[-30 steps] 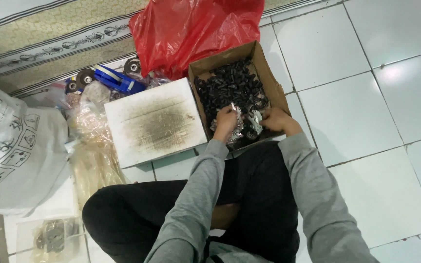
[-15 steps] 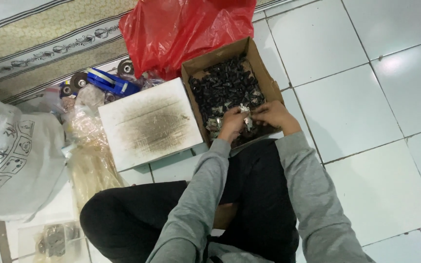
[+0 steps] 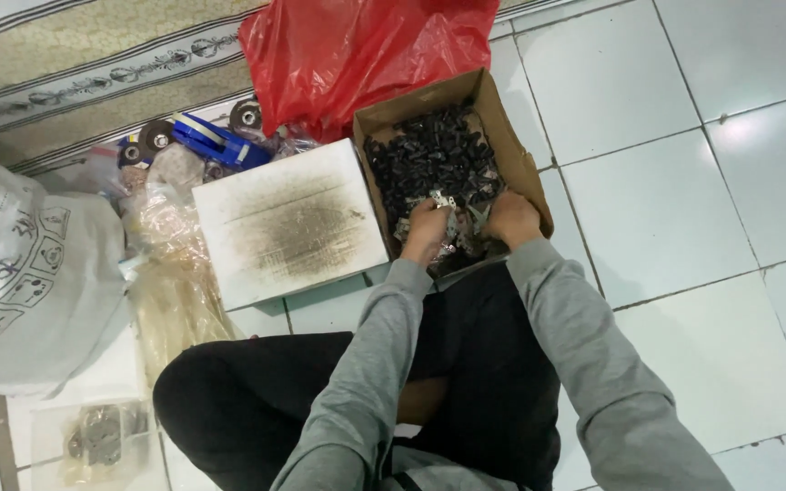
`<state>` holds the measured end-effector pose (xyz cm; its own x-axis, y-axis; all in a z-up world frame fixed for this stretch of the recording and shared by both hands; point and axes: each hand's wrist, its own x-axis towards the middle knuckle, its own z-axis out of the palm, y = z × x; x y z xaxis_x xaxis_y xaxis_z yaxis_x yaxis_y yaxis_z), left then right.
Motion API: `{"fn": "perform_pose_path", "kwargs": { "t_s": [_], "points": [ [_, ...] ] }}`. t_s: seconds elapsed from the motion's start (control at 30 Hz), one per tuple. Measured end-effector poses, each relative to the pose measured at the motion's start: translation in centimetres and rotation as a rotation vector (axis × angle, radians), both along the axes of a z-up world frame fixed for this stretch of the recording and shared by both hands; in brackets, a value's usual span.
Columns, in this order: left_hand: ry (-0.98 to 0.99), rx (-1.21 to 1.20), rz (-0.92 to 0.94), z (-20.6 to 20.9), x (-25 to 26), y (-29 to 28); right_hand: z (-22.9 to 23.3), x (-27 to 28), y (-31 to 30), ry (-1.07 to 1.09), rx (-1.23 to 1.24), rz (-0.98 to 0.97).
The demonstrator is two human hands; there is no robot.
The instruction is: The person sits on the floor and sorts small metal hardware pieces from a cardboard box into clear plastic bags. They place the filled bags on a white box and continue the process repeatedly.
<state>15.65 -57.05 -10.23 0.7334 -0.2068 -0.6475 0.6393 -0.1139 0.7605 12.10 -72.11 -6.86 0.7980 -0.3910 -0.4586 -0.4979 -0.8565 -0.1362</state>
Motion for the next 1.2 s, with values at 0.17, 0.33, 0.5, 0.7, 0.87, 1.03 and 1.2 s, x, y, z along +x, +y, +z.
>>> {"fn": "perform_pose_path", "kwargs": {
  "t_s": [0.17,0.33,0.5,0.7,0.87,1.03,1.2],
  "points": [
    [-0.017,-0.009,0.041,-4.6,0.3,-0.1,-5.4,0.3,-3.0,0.002,0.136,0.05],
    [-0.014,0.024,0.031,-0.4,-0.4,0.2,-9.5,0.5,-4.1,-0.013,0.06,-0.005],
    [-0.005,0.009,0.004,0.7,-0.4,0.9,-15.1,1.3,-5.9,0.038,0.08,-0.049],
    [-0.008,-0.062,0.028,-9.9,0.8,0.3,0.2,0.1,-3.3,-0.096,0.41,-0.168],
    [-0.038,-0.054,-0.001,1.2,0.2,2.6,4.4,0.8,2.3,-0.271,0.722,-0.215],
    [-0.112,-0.075,0.144,5.9,1.6,7.5,7.8,3.9,9.1,-0.4,0.758,-0.145],
    [-0.22,0.062,0.261,7.5,3.2,15.8,5.0,8.1,17.0,-0.495,0.827,-0.024]
  ]
}}
